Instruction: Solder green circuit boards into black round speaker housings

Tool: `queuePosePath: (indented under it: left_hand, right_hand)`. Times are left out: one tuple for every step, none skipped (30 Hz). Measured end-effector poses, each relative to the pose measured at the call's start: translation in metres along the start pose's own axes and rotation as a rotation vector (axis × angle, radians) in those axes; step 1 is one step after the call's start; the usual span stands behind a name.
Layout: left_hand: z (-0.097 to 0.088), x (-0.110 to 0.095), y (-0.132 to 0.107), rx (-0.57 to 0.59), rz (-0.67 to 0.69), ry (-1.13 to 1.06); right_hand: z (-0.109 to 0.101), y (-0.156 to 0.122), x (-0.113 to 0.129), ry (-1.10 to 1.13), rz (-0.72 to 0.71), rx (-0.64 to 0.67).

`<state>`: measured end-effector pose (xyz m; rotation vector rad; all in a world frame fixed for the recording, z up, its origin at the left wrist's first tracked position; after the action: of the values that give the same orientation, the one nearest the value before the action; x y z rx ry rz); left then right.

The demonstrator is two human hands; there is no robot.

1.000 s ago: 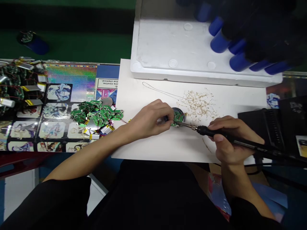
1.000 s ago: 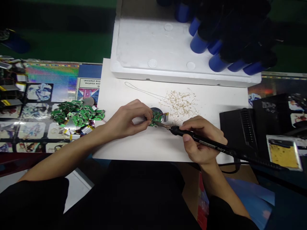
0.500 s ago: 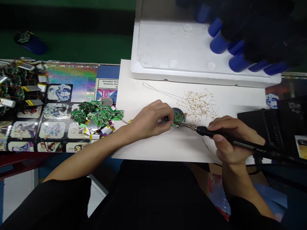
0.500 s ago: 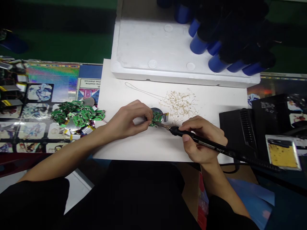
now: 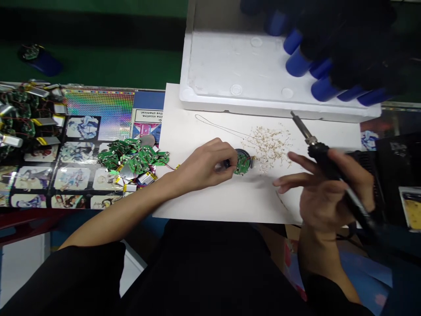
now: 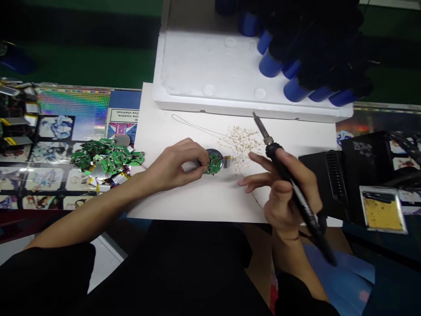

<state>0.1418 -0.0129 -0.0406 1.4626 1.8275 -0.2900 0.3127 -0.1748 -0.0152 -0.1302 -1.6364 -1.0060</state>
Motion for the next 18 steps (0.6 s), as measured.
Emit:
queuePosePath:
  left_hand:
    - [0.0,0.0,0.0,-0.002,0.003,0.002]
    - [0.0,0.0,0.0,-0.006,0.005,0.005]
    - [0.0,0.0,0.0,-0.011,0.01,0.008]
    - [0.0,0.0,0.0,-0.015,0.017,0.01]
    - [0.0,0.0,0.0,-0.017,0.024,0.011]
    - [0.0,-0.001,-0.001,-0.018,0.029,0.011]
    - [-0.001,-0.001,-0.001,-0.018,0.031,0.011]
    - [-0.001,-0.001,-0.001,-0.019,0.031,0.011]
    - [-0.001,-0.001,-0.002,-0.022,0.029,0.011]
    - [-0.001,-0.001,-0.002,-0.023,0.025,0.01]
    - [-0.002,0.0,-0.003,-0.024,0.021,0.009]
    - [-0.002,0.0,-0.003,-0.023,0.018,0.005]
    - [-0.002,0.001,-0.003,-0.022,0.017,-0.001]
    - [-0.001,0.001,-0.003,-0.021,0.018,-0.009]
    - [-0.001,0.002,-0.003,-0.025,0.027,-0.017]
    - [-0.001,0.002,-0.003,-0.036,0.044,-0.023]
    - [0.0,0.001,-0.003,-0.05,0.066,-0.025]
    - [0.0,0.001,-0.003,-0.064,0.09,-0.023]
  right_hand:
    - [0.005,-0.004,-0.001,-0.012,0.025,0.038]
    - [0.01,-0.008,-0.003,-0.041,0.05,0.076]
    - [0.014,-0.011,-0.006,-0.088,0.068,0.122]
    - [0.019,-0.014,-0.008,-0.144,0.071,0.179]
    - [0.024,-0.017,-0.011,-0.198,0.061,0.243]
    - [0.029,-0.019,-0.014,-0.245,0.043,0.301]
    - [0.032,-0.021,-0.016,-0.28,0.02,0.342]
    - [0.035,-0.022,-0.018,-0.306,-0.003,0.366]
    - [0.036,-0.022,-0.02,-0.321,-0.02,0.379]
    - [0.038,-0.022,-0.022,-0.327,-0.03,0.383]
    - [0.038,-0.021,-0.024,-0.334,-0.032,0.388]
    - [0.038,-0.02,-0.025,-0.342,-0.029,0.393]
    - [0.038,-0.019,-0.026,-0.349,-0.024,0.401]
    - [0.037,-0.017,-0.026,-0.354,-0.016,0.411]
    - [0.036,-0.015,-0.027,-0.355,-0.01,0.422]
    - [0.035,-0.013,-0.027,-0.35,-0.006,0.433]
    - [0.034,-0.011,-0.027,-0.339,-0.002,0.445]
    - [0.032,-0.009,-0.027,-0.324,0.002,0.457]
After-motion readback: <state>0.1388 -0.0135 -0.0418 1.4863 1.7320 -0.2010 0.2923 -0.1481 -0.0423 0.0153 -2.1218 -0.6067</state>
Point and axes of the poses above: each hand's wrist, its own y-axis towards the middle knuckle, its own z-axis out of the palm, x = y × z, the point moved 5 cm from there along y, towards the middle knuckle, and after that the axes turned 8 degrees about y, right-handed, at the moved point
